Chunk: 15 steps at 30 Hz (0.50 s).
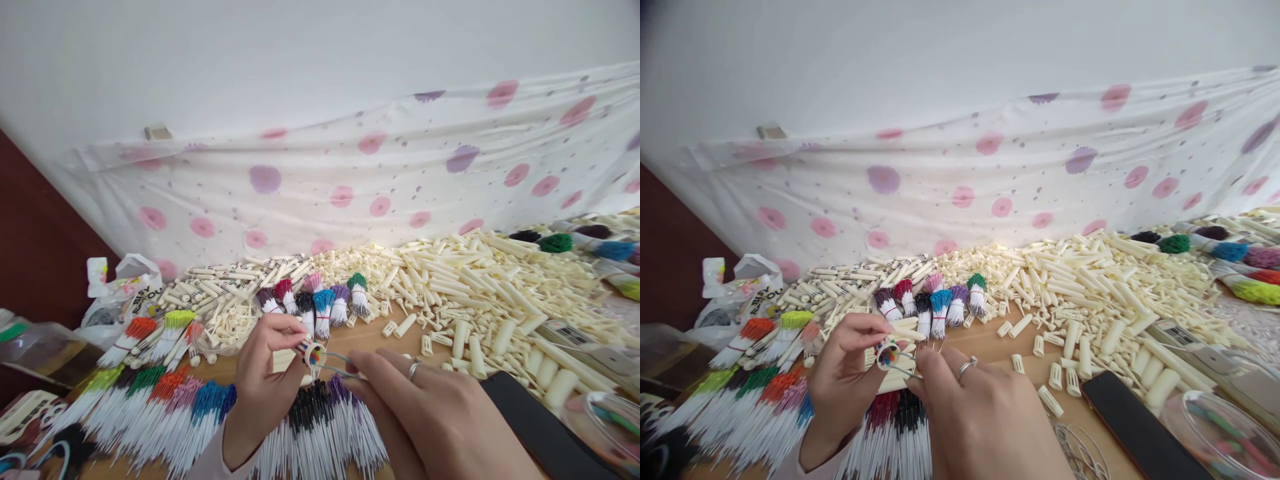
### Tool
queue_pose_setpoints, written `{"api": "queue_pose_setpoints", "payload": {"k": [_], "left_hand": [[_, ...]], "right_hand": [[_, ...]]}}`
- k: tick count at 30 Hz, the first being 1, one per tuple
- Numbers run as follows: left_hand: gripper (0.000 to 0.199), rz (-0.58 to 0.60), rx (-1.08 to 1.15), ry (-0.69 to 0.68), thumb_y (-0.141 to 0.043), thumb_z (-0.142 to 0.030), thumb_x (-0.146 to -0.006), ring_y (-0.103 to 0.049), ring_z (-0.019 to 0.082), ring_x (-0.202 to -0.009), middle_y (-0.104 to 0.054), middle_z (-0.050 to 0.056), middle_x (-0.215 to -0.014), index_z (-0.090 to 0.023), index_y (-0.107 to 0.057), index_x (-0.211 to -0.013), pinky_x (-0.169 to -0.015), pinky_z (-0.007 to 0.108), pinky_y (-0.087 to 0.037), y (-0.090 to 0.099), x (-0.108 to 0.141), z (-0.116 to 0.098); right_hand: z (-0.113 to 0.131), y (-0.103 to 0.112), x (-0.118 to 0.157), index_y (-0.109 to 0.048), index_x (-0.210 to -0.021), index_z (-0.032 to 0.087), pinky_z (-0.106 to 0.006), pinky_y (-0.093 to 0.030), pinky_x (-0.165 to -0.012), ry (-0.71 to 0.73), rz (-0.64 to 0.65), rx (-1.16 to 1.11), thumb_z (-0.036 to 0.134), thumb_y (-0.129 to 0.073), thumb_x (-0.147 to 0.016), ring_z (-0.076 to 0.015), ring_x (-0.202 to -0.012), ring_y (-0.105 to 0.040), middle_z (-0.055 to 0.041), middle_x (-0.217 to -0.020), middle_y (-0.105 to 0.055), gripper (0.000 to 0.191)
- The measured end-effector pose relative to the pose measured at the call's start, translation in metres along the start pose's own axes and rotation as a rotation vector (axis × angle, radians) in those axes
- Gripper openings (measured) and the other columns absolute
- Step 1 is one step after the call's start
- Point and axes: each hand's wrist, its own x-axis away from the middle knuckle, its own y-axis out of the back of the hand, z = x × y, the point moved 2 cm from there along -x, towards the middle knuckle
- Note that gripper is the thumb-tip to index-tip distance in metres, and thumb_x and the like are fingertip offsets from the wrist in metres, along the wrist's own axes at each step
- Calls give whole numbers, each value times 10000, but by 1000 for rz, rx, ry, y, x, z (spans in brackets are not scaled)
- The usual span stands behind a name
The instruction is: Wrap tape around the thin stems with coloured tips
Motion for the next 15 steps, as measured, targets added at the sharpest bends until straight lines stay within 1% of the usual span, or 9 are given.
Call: {"api": "queue_pose_setpoints", "payload": {"k": [3, 5, 7, 8, 9, 10, 13, 14, 15], "left_hand": [[195, -33, 82, 79, -759, -80, -837, -667, 175, -876, -678, 43, -927, -217, -652, -925, -738, 284, -556, -3, -7, -8], [185, -75, 176, 204, -817, -164, -818, -666, 164, -864, -665, 31, -908, -211, -643, -859, -740, 267, -552, -3, -8, -16], [265, -111, 293, 366, -862, -287, -790, -666, 166, -878, -653, 36, -938, -198, -613, -789, -750, 268, -555, -3, -5, -26], [317, -115, 362, 445, -875, -355, -773, -669, 172, -883, -646, 41, -962, -194, -601, -778, -749, 275, -560, -3, -1, -31], [362, -107, 438, 518, -881, -418, -753, -674, 179, -880, -638, 45, -974, -194, -599, -789, -742, 285, -567, -4, 4, -37], [397, -87, 512, 582, -884, -471, -733, -679, 186, -867, -631, 46, -969, -197, -608, -817, -728, 296, -573, -6, 10, -43], [469, 4, 645, 700, -865, -566, -713, -694, 193, -796, -635, 36, -874, -209, -647, -925, -698, 320, -587, -14, 31, -60], [459, 34, 616, 694, -838, -577, -741, -702, 198, -797, -652, 44, -864, -207, -660, -944, -711, 330, -592, -14, 37, -63], [438, 70, 514, 658, -802, -582, -782, -713, 205, -817, -677, 61, -881, -205, -674, -963, -733, 340, -597, -12, 43, -65]], "right_hand": [[0, 5, 1, -532, -1001, 234, -244, -426, -479, -81, -110, -119, 240, -410, -1076, -140, -489, -621, 55, -639, -623, 143], [-1, 3, 3, -505, -1035, 231, -242, -463, -518, -118, -157, -193, 276, -389, -1086, -149, -549, -642, 38, -694, -641, 134], [-1, -4, 6, -489, -1111, 218, -271, -534, -611, -109, -122, -258, 348, -456, -1064, -182, -693, -688, -22, -835, -685, 142], [1, -10, 8, -481, -1158, 209, -304, -570, -695, -86, -80, -308, 366, -513, -1038, -205, -800, -706, -71, -961, -703, 200], [3, -16, 10, -468, -1195, 205, -330, -586, -755, -69, -30, -360, 355, -571, -1006, -219, -872, -710, -107, -1060, -702, 262], [7, -23, 13, -463, -1208, 208, -339, -592, -781, -66, 16, -416, 319, -600, -985, -223, -904, -710, -119, -1103, -698, 285], [22, -42, 23, -468, -1220, 218, -340, -600, -795, -64, 82, -569, 187, -551, -969, -225, -931, -724, -92, -1051, -713, 266], [28, -47, 27, -477, -1221, 216, -352, -600, -809, -59, 78, -602, 164, -518, -971, -230, -949, -725, -89, -1033, -715, 259], [32, -51, 31, -488, -1216, 214, -367, -598, -825, -56, 71, -621, 159, -500, -974, -237, -965, -723, -92, -1030, -715, 248]]}}
